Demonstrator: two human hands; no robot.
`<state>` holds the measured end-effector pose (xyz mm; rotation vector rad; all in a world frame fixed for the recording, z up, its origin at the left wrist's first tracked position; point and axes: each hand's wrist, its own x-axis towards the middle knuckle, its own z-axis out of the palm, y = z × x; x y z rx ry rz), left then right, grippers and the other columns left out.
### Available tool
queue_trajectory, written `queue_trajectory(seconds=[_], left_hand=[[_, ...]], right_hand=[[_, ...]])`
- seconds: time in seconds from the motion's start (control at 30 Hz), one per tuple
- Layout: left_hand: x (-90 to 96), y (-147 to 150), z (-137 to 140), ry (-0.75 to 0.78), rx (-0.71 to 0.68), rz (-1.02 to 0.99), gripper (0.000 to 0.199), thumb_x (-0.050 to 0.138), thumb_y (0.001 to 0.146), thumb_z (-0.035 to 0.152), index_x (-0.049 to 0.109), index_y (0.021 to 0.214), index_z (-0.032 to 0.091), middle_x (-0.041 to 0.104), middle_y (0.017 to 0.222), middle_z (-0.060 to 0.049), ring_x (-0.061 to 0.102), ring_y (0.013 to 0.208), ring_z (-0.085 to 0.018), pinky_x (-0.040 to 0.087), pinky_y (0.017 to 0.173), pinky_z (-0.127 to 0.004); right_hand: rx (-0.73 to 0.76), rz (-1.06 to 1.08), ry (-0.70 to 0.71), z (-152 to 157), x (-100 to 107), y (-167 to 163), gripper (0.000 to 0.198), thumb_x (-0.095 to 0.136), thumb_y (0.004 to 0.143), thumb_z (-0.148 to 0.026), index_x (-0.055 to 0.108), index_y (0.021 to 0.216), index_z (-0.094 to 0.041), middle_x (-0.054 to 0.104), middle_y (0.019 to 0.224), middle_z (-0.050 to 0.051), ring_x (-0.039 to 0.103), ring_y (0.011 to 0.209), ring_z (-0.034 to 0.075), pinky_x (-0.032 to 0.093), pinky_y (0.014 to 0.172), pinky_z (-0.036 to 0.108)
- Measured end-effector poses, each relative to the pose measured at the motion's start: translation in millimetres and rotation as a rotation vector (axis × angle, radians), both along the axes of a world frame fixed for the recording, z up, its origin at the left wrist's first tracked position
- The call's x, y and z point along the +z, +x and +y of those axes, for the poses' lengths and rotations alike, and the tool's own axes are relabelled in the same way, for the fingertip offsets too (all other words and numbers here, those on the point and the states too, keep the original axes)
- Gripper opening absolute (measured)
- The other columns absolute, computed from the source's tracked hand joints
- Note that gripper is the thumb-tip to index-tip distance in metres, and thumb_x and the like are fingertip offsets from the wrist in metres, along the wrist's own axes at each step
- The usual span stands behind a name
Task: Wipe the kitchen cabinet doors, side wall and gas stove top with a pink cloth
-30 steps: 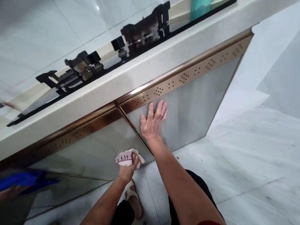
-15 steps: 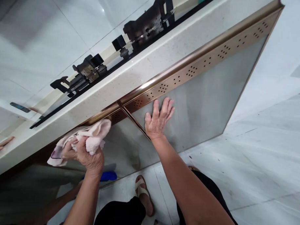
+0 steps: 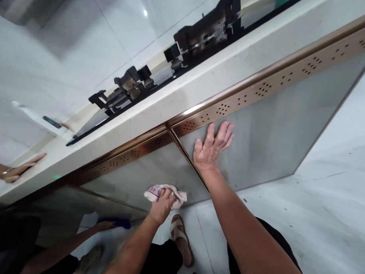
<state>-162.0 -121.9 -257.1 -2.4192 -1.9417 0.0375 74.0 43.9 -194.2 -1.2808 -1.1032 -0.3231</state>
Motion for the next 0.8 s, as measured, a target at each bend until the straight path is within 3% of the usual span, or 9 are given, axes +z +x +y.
queue_trajectory(seconds=[0.1, 0.2, 0.33, 0.4, 0.5, 0.53, 0.6, 0.73, 0.8], left_hand=[[13.6, -4.5, -12.7, 0.121, 0.013, -0.016, 0.03, 0.066, 0.082, 0.012, 0.073, 0.102, 0.033, 0.062, 0.114, -0.005, 0.056, 0.108, -0.023, 0.05, 0.091, -0.036], [41.9, -16.0, -22.6, 0.37, 0.131, -0.037, 0.034, 0.069, 0.076, 0.013, 0.073, 0.107, 0.028, 0.059, 0.113, -0.011, 0.054, 0.105, -0.029, 0.049, 0.091, -0.044], [111.3, -41.3, -19.7, 0.73, 0.291, -0.072, 0.032, 0.065, 0.08, 0.023, 0.07, 0.111, 0.022, 0.05, 0.118, -0.013, 0.049, 0.113, -0.034, 0.042, 0.098, -0.054], [148.7, -52.4, -10.3, 0.996, 0.335, -0.131, 0.032, 0.066, 0.08, 0.029, 0.067, 0.11, 0.021, 0.047, 0.121, -0.011, 0.047, 0.117, -0.033, 0.04, 0.102, -0.053], [176.8, -61.0, 6.6, 1.29, 0.388, -0.225, 0.033, 0.064, 0.083, 0.035, 0.062, 0.112, 0.019, 0.046, 0.122, -0.011, 0.046, 0.12, -0.032, 0.037, 0.107, -0.052], [173.7, -61.1, 11.2, 1.295, 0.414, -0.235, 0.035, 0.062, 0.085, 0.035, 0.06, 0.115, 0.017, 0.044, 0.123, -0.013, 0.044, 0.122, -0.032, 0.036, 0.108, -0.053], [148.1, -56.5, 16.2, 1.208, 0.457, -0.235, 0.039, 0.061, 0.086, 0.036, 0.058, 0.119, 0.014, 0.042, 0.125, -0.017, 0.042, 0.123, -0.035, 0.035, 0.107, -0.055], [59.2, -30.5, 8.7, 0.761, 0.388, -0.228, 0.032, 0.073, 0.076, 0.03, 0.069, 0.107, 0.023, 0.052, 0.116, -0.014, 0.046, 0.109, -0.033, 0.04, 0.099, -0.05], [25.9, -16.2, 1.3, 0.59, 0.343, -0.24, 0.026, 0.075, 0.071, 0.022, 0.073, 0.096, 0.028, 0.057, 0.107, -0.01, 0.049, 0.1, -0.028, 0.043, 0.092, -0.043]], right_hand=[[0.015, 0.003, 0.014, 1.9, -2.0, -0.3, 0.064, 0.027, 0.101, -0.041, 0.028, 0.158, -0.012, 0.018, 0.166, 0.026, 0.004, 0.158, 0.037, 0.018, 0.117, 0.072], [0.015, 0.016, 0.039, 2.4, -1.1, -2.4, 0.064, 0.028, 0.101, -0.041, 0.026, 0.159, -0.015, 0.017, 0.167, 0.023, 0.005, 0.158, 0.037, 0.018, 0.117, 0.071], [0.013, 0.054, 0.034, 1.2, 1.9, -4.6, 0.064, 0.028, 0.1, -0.041, 0.027, 0.159, -0.015, 0.018, 0.167, 0.022, 0.006, 0.158, 0.037, 0.018, 0.117, 0.071], [0.022, 0.067, 0.017, 0.1, 3.3, -4.8, 0.065, 0.028, 0.1, -0.043, 0.028, 0.158, -0.014, 0.019, 0.166, 0.022, 0.006, 0.158, 0.037, 0.017, 0.117, 0.071], [0.03, 0.066, -0.011, -1.7, 5.5, -4.4, 0.065, 0.026, 0.1, -0.043, 0.031, 0.156, -0.011, 0.02, 0.165, 0.026, 0.006, 0.158, 0.037, 0.017, 0.118, 0.07], [0.03, 0.065, -0.015, -2.3, 6.3, -4.3, 0.065, 0.025, 0.1, -0.043, 0.032, 0.155, -0.009, 0.021, 0.164, 0.027, 0.006, 0.158, 0.037, 0.016, 0.118, 0.069], [0.025, 0.068, -0.018, -3.2, 7.6, -4.3, 0.064, 0.026, 0.1, -0.041, 0.035, 0.152, -0.006, 0.022, 0.163, 0.031, 0.006, 0.158, 0.037, 0.015, 0.119, 0.068], [0.009, 0.073, -0.045, -3.7, 8.2, -4.1, 0.063, 0.025, 0.099, -0.038, 0.035, 0.151, -0.005, 0.023, 0.161, 0.033, 0.007, 0.158, 0.038, 0.015, 0.118, 0.068], [0.008, 0.066, -0.049, -3.4, 7.1, -3.6, 0.063, 0.025, 0.098, -0.038, 0.035, 0.151, -0.005, 0.024, 0.161, 0.033, 0.007, 0.158, 0.037, 0.015, 0.118, 0.068]])
